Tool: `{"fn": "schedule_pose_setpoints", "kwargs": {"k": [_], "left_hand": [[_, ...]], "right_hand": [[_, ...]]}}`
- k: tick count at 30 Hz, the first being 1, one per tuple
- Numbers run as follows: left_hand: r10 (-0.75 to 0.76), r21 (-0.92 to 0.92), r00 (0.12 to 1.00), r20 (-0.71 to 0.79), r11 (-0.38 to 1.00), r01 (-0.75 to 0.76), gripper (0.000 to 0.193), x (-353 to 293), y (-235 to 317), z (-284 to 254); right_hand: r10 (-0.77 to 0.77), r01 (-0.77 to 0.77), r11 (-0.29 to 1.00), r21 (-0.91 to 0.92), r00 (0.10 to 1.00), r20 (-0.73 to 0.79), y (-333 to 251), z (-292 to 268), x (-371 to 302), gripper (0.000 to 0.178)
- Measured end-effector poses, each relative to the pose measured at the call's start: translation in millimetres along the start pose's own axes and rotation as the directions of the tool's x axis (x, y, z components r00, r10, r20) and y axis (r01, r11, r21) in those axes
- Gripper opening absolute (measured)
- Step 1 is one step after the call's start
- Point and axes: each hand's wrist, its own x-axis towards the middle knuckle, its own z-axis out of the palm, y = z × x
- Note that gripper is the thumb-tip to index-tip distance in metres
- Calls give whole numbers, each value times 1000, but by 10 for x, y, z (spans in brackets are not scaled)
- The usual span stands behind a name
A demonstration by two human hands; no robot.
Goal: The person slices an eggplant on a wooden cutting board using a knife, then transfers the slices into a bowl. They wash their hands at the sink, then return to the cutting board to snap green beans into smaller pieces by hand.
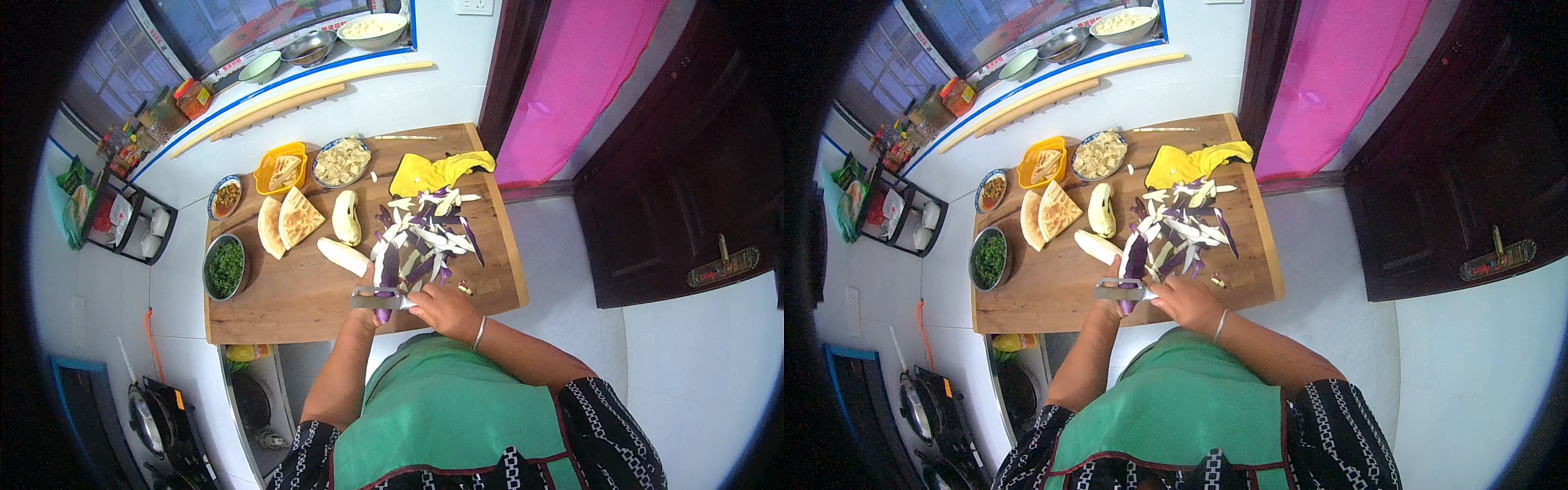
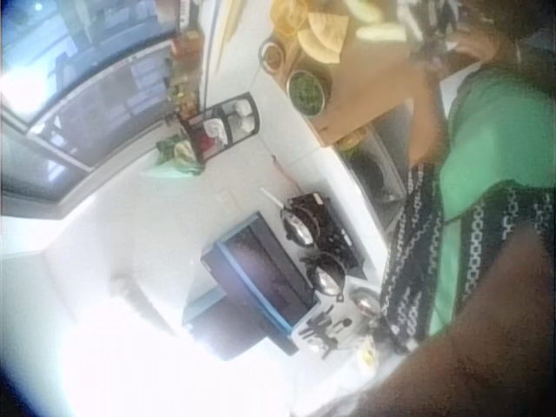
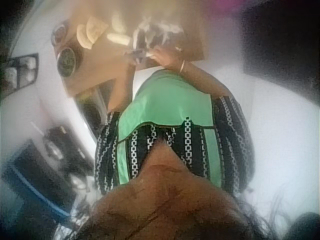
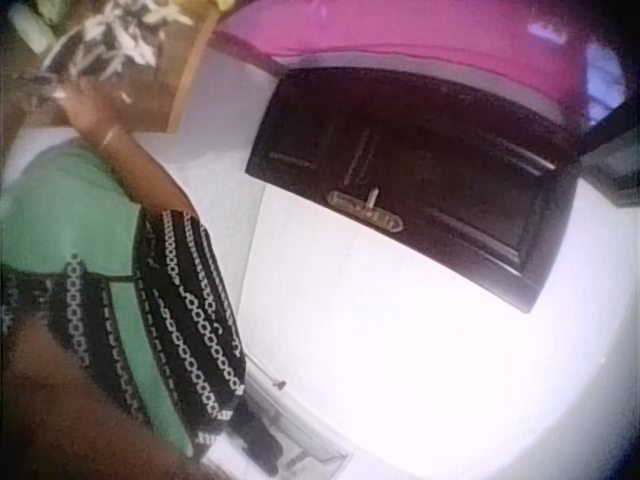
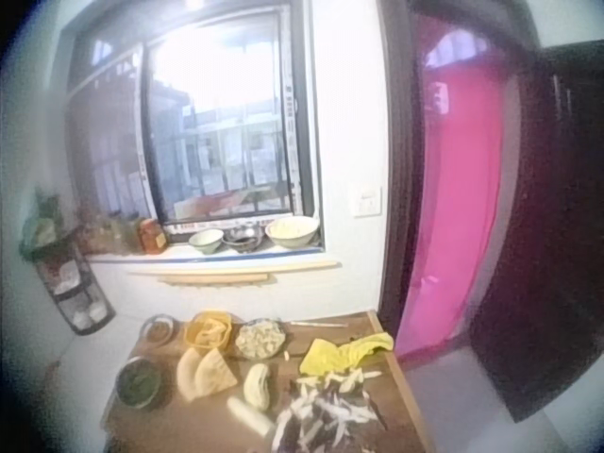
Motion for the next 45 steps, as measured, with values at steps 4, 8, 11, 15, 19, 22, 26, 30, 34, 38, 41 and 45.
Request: {"fn": "schedule_pose_setpoints", "kwargs": {"k": [4, 8, 11, 15, 19, 22, 26, 30, 34, 38, 41, 45], "left_hand": [[-41, 90, 997, 65, 995, 35, 50, -105, 28, 106], [-71, 82, 987, 147, 995, 59, 45, -216, 53, 148], [-28, 159, 995, 98, 987, 12, 48, -93, 77, -61], [-65, 9, 996, 66, 998, 65, 55, -66, 135, -7], [-27, -166, 986, 166, 985, 55, 55, 140, 7, -250], [-59, -154, 994, 87, 985, 72, 53, 91, 2, -118], [-58, -150, 975, 213, 985, 91, 50, 175, -31, -205], [5, -137, 984, 176, 990, 20, 48, 209, -55, -156], [44, -132, 995, 88, 991, -32, 46, 134, 47, -40], [-33, -48, 996, 78, 998, 37, 44, 36, 147, -70], [-45, 81, 995, 90, 996, 38, 43, -105, 18, 50], [10, 110, 1000, 9, 994, -11, 43, -141, 105, 43]], "right_hand": [[155, -155, 988, 29, 988, -17, 519, 77, 139, 23], [492, -489, 868, -84, 870, 31, 981, -175, 274, 26], [381, -381, 925, 5, 923, -54, 904, -148, 251, 24], [133, -132, 991, 18, 985, -106, 314, 56, 161, 22], [51, -50, 999, -19, 998, 34, -1, 8, 82, 24], [-5, 5, 1000, -28, 1000, -1, 78, 57, 65, 25], [-43, 43, 999, -23, 999, 1, 116, 69, 59, 26], [-19, 20, 999, -45, 1000, 16, 189, 4, 127, 26], [-34, 33, 998, -53, 999, -19, 173, -25, 214, 25], [-48, 49, 999, 15, 997, -53, 337, 44, 290, 20], [279, -286, 957, -37, 950, -137, 1187, 31, 334, 21], [445, -434, 895, 98, 885, -138, 915, -180, 311, 22]]}}
